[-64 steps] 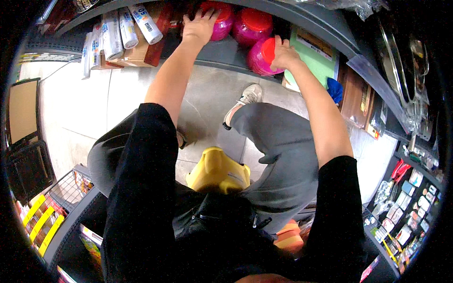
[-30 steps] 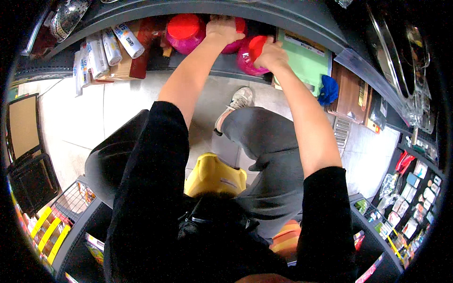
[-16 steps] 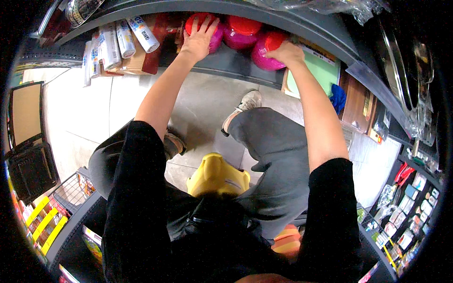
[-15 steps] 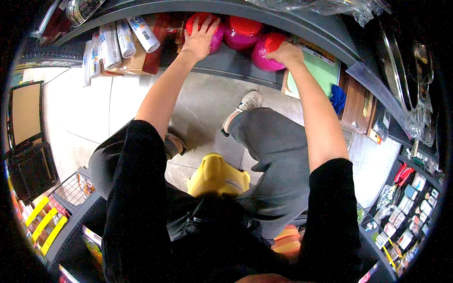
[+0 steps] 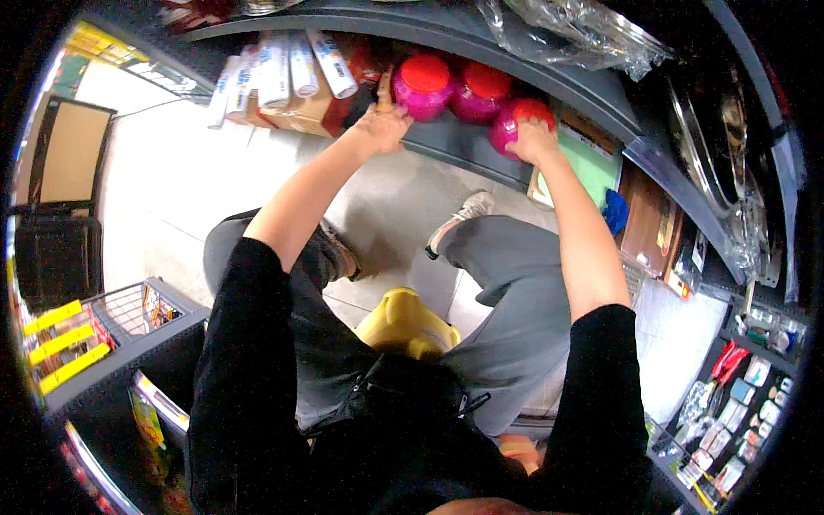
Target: The person sits on the floor and wipes red plastic containers with a blue cloth, then places them on the floor. They then pick up rolls of plastic wrap from a lower shelf and arrange them on a higher shelf. Finally, they pick up a green box and place it on the shelf.
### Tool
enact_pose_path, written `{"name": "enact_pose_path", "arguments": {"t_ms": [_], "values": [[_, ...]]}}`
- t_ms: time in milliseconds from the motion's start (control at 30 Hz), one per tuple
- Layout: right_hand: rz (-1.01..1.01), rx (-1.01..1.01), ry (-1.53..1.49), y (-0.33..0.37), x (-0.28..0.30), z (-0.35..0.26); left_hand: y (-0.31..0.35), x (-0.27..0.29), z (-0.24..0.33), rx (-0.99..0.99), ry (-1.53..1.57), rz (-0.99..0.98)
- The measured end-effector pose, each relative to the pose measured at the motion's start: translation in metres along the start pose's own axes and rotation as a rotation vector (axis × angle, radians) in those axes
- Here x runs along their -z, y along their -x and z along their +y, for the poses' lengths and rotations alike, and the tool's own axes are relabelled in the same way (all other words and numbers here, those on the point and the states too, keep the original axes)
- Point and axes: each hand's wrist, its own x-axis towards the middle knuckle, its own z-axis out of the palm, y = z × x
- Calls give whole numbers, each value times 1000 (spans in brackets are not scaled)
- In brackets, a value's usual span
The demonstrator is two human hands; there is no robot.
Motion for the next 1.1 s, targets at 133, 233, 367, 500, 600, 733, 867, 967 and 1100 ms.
{"name": "enact_pose_path", "arguments": {"t_ms": [133,233,367,500,600,733,867,967,1100], "values": [[-169,283,-110,21,22,-18,60,22,-10,7,30,36],[24,468,-129,50,48,-45,109,40,-10,-14,110,191],[243,667,-275,141,101,-113,163,37,-24,106,297,236],[36,829,-502,180,91,-148,160,17,-51,299,356,305],[-48,748,-339,177,88,-155,130,17,-72,391,436,338],[-82,610,-134,166,94,-157,72,5,-96,542,414,367],[-55,603,-265,165,91,-142,9,8,-108,664,412,395],[-62,588,-308,156,89,-136,-33,-32,-123,765,439,395],[7,529,-328,148,96,-111,-59,-31,-117,911,586,392]]}}
